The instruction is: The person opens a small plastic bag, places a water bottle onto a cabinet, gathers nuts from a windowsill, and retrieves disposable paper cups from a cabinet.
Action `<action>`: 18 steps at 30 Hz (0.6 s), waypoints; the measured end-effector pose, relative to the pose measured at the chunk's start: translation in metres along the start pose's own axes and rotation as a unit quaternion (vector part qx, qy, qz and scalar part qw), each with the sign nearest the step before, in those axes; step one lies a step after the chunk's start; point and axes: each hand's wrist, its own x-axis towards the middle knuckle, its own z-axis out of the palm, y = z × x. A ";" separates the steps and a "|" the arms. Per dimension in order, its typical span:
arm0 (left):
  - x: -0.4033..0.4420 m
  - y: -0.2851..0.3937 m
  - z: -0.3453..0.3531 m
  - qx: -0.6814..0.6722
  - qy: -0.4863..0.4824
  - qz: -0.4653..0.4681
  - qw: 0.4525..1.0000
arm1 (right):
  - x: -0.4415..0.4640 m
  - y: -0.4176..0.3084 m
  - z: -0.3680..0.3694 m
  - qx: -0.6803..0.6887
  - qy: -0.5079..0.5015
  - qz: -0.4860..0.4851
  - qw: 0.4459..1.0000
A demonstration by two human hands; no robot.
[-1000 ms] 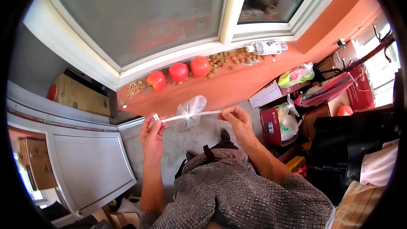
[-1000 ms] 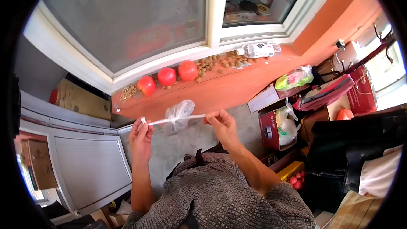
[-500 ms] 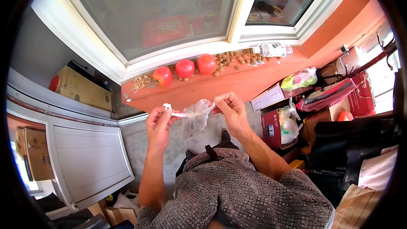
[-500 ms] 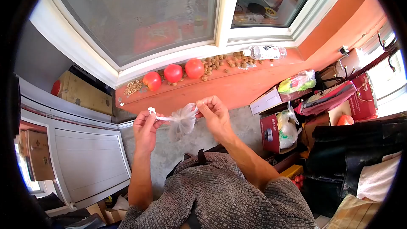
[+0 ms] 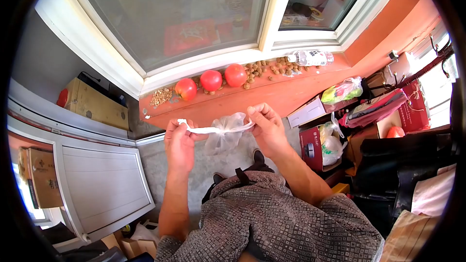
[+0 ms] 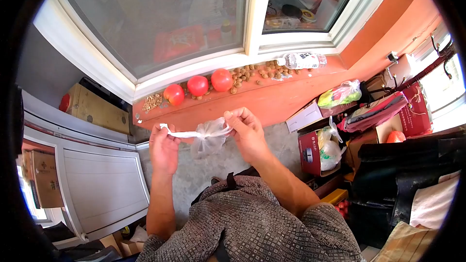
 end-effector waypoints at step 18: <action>-0.002 -0.006 -0.007 -0.034 0.025 -0.002 0.999 | -0.005 -0.020 0.007 0.156 -0.081 0.089 0.980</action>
